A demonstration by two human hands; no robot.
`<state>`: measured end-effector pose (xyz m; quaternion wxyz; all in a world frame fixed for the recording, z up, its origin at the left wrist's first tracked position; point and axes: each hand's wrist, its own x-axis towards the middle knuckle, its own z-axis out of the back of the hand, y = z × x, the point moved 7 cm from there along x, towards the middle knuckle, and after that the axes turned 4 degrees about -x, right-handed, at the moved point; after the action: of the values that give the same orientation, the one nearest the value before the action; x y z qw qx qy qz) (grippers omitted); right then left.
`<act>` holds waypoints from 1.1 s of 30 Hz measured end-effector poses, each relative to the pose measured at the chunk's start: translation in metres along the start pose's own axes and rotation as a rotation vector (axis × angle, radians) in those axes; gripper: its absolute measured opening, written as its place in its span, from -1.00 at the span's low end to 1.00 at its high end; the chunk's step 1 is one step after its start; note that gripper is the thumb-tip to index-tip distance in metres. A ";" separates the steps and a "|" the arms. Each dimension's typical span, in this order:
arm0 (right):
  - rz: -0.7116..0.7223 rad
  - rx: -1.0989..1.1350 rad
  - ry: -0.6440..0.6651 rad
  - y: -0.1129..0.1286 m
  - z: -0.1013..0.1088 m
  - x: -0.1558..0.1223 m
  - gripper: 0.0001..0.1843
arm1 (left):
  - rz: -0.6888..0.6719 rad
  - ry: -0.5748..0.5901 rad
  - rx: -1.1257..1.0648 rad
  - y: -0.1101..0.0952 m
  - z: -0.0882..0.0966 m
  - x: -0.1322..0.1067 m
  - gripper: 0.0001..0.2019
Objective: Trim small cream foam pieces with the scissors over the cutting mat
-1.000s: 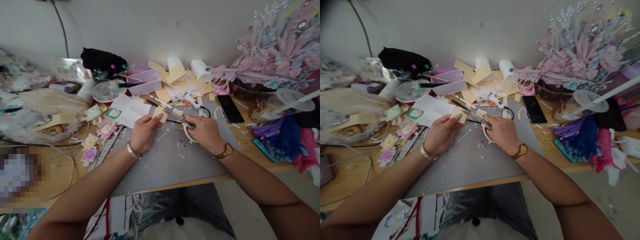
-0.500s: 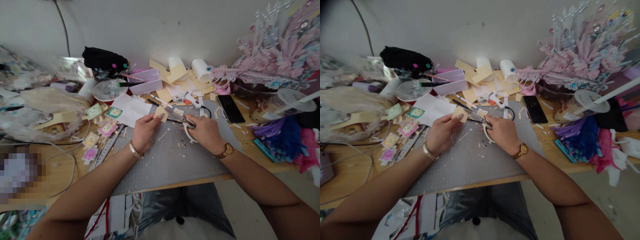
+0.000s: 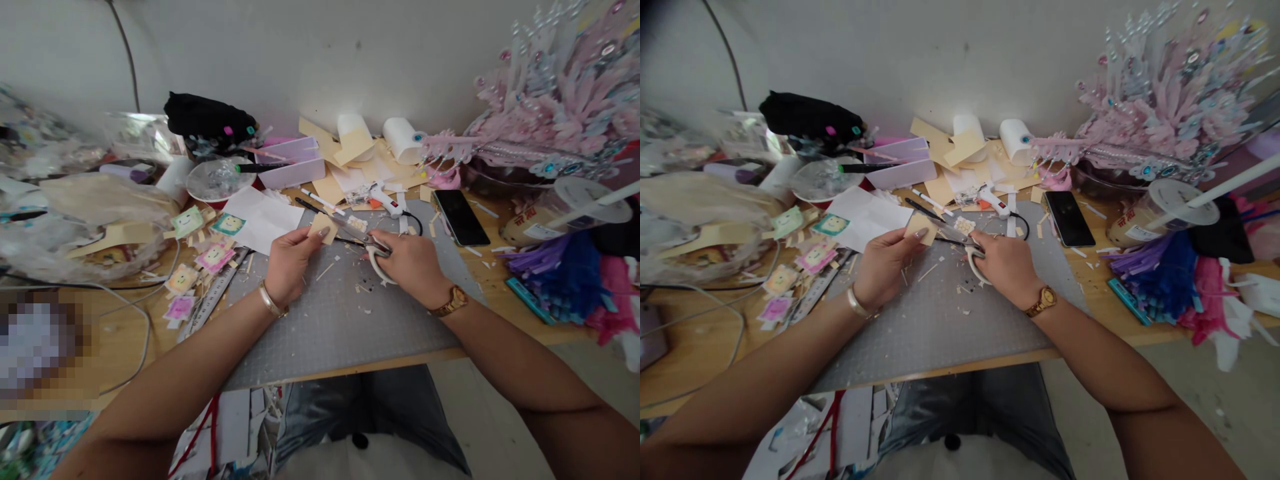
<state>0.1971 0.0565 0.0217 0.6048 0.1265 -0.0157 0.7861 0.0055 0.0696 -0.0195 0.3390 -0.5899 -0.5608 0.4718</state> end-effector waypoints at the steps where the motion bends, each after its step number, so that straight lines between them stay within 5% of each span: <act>1: -0.011 0.042 -0.004 -0.001 0.000 0.000 -0.68 | 0.002 -0.005 0.004 0.000 0.001 0.000 -0.76; 7: -0.220 0.679 -0.116 -0.025 -0.003 0.008 -0.57 | 0.015 0.027 0.020 0.000 -0.001 0.000 -0.71; 10: -0.361 1.150 0.036 -0.027 -0.019 0.011 -0.48 | -0.093 0.070 0.101 -0.006 -0.002 0.000 -0.74; 12: -0.419 1.370 0.161 -0.019 -0.026 0.008 -0.50 | -0.280 0.118 0.245 -0.015 -0.004 -0.003 -0.79; 18: -0.483 1.561 0.335 0.007 -0.030 -0.004 -0.51 | -0.900 0.339 0.679 -0.029 -0.021 -0.027 -0.77; 23: -0.486 1.555 0.252 0.006 -0.030 -0.004 -0.49 | -1.043 0.322 0.857 -0.036 -0.030 -0.034 -0.71; 28: -0.518 1.536 0.059 -0.010 -0.026 0.002 -0.48 | -0.899 0.181 0.646 -0.085 -0.027 -0.062 -0.79; 30: -0.523 1.551 0.043 -0.012 -0.026 0.003 -0.49 | -0.597 0.423 0.373 -0.092 -0.035 -0.079 -0.86; 33: -0.533 1.559 0.035 -0.013 -0.026 0.003 -0.50 | -0.057 1.040 0.115 -0.081 -0.066 -0.127 -0.60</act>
<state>0.2046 0.0677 -0.0044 0.5100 0.4973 0.5744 0.4033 0.0492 -0.0357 0.0993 0.6173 -0.7110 -0.3076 0.1373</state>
